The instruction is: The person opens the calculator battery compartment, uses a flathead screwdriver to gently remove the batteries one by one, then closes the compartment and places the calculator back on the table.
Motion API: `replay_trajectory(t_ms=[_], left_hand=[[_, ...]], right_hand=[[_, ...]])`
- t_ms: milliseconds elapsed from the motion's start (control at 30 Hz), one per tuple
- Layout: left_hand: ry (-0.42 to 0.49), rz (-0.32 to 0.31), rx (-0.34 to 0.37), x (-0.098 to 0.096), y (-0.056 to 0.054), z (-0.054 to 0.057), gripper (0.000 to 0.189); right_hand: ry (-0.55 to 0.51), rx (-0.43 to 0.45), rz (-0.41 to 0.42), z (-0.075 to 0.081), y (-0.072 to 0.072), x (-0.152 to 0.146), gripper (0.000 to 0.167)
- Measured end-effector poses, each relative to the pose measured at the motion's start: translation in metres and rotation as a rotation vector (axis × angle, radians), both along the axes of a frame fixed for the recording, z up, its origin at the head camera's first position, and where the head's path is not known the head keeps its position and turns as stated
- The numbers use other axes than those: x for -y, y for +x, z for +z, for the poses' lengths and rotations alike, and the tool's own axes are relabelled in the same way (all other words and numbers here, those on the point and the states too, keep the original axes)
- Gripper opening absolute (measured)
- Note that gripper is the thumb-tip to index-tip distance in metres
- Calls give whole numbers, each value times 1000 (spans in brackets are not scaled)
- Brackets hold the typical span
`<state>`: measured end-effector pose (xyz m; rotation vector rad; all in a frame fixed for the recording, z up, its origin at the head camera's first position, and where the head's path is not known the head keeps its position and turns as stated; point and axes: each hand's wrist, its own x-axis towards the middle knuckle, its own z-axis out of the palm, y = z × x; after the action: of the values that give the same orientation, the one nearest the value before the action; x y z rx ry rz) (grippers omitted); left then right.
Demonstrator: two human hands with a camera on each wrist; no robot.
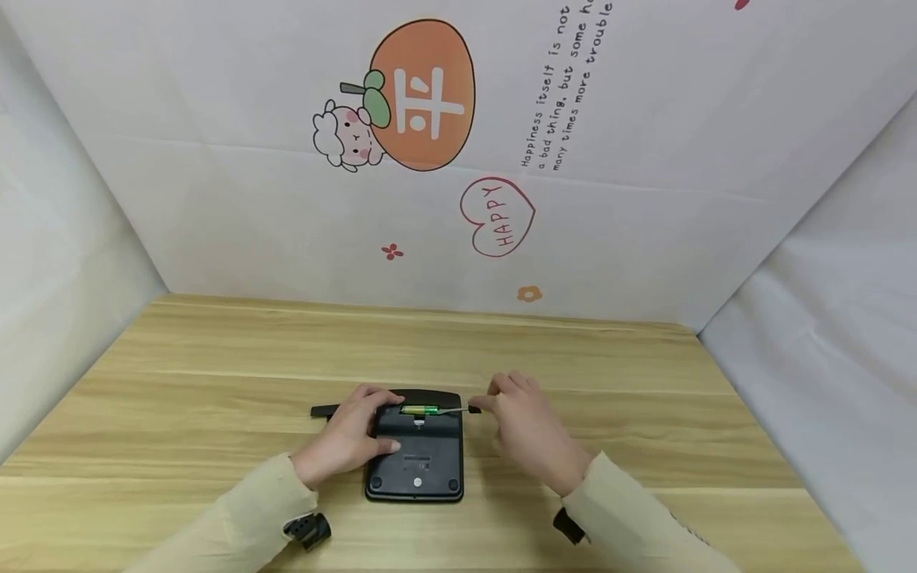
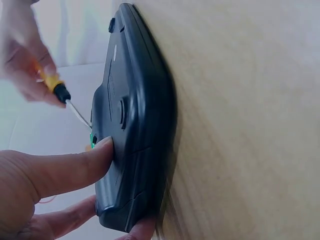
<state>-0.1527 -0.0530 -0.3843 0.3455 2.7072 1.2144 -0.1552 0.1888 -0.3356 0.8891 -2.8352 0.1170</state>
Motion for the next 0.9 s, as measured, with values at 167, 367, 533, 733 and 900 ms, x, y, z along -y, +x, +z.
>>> replay_trajectory(t_ms=[167,367,533,733,900], left_hand=[[12,-4,0,1,0,-1,54],[29,4,1,2,0,-3,54],[37,14,-3,3,0,-4,54],[48,9,-6,3,0,-4,55],[44,8,-3,2,0,-3,55]], right_hand=[[-162,63,-5,-22,2,-16,64],[-309,90,6,-40,2,-26,61],[-280,64,6,-37,3,-24,59],[1,-78,15,-7,7,-4,56],[199,-159,54,12,9,14,45]])
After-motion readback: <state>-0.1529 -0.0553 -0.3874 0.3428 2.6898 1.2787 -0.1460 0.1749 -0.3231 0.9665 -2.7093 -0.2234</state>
